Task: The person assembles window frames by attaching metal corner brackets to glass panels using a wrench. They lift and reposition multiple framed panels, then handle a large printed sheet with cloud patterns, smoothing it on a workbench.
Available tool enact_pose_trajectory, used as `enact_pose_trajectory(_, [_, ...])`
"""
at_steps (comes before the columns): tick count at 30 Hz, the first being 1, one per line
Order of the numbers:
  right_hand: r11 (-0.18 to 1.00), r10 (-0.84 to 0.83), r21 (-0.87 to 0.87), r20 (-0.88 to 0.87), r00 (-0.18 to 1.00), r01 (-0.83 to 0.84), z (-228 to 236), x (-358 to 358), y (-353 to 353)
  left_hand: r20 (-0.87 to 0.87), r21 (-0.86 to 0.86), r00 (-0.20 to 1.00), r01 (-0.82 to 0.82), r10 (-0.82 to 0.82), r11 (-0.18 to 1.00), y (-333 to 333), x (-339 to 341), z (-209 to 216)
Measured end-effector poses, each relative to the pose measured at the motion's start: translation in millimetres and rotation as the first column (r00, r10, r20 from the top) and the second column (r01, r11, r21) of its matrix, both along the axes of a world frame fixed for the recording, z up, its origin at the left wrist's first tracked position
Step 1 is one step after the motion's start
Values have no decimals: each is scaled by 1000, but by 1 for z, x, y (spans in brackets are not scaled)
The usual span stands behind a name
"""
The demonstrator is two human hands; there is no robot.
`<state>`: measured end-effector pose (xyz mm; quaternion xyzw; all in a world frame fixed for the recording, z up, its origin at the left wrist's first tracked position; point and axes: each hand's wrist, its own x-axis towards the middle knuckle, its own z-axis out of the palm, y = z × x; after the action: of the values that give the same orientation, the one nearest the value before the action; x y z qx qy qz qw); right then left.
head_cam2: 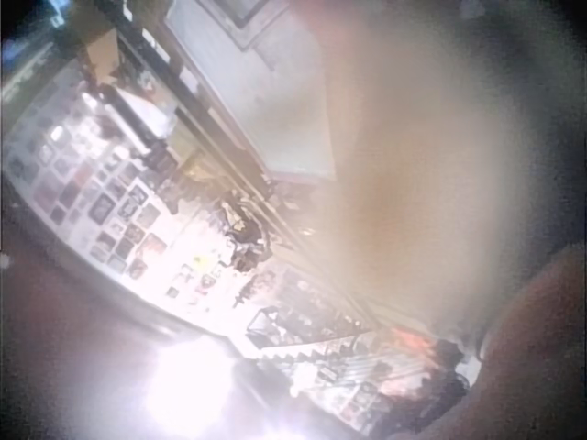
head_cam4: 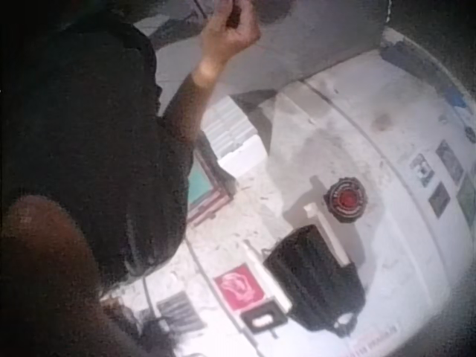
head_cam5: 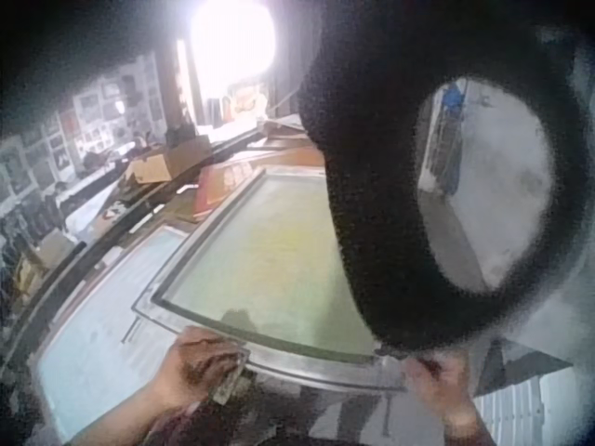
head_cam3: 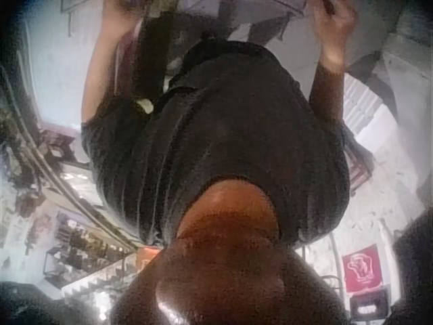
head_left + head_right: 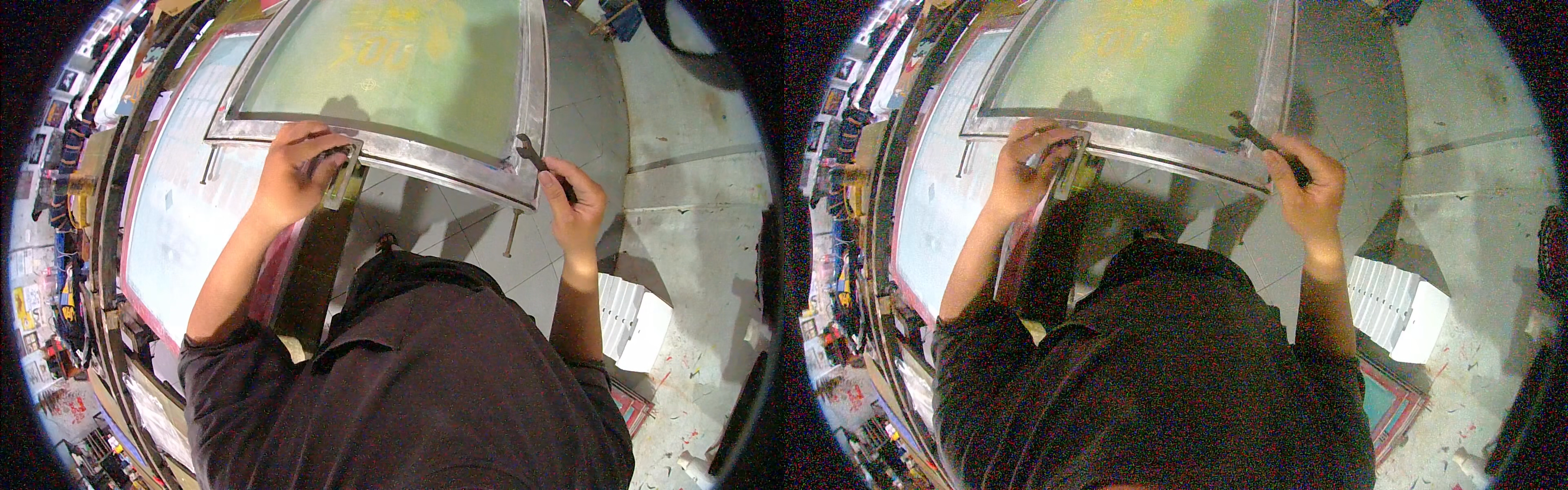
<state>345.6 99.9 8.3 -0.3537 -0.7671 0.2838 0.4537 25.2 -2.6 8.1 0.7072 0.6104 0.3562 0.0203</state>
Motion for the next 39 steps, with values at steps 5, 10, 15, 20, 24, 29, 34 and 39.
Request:
enact_pose_trajectory(5, [999, 27, -29, -24, 999, -28, -1, -3, -5, 27, 7, 999, 22, -22, 1000, 4, 6, -1])
enact_pose_trajectory(10, [997, 16, -77, -22, 1000, -18, 0, -1, -7, -17, 11, 1000, -14, 14, 1000, 7, 5, -3])
enact_pose_trajectory(15, [997, -5, -75, -27, 1000, 3, -6, 4, -10, -104, -15, 991, -83, 81, 996, 7, 10, 1])
enact_pose_trajectory(20, [995, -42, -83, 69, 997, 48, -2, 7, -14, -68, 60, 991, -111, 115, 992, -10, -5, 7])
enact_pose_trajectory(24, [951, -94, -295, 16, 995, 94, 9, 4, -17, 227, -107, 934, -259, 277, 960, -43, -4, 28])
enact_pose_trajectory(29, [950, 303, 64, 65, 951, -307, 34, -57, -33, 871, -157, 492, 273, 3, 949, -44, 62, 40])
enact_pose_trajectory(34, [860, 509, -16, 109, 854, -511, 58, -101, -59, 931, -118, 363, 221, 31, 968, -39, 64, 38])
enact_pose_trajectory(39, [877, 475, 86, -4, 880, -473, 54, -99, -51, 974, 29, 226, -38, -20, 999, -40, 7, 57])
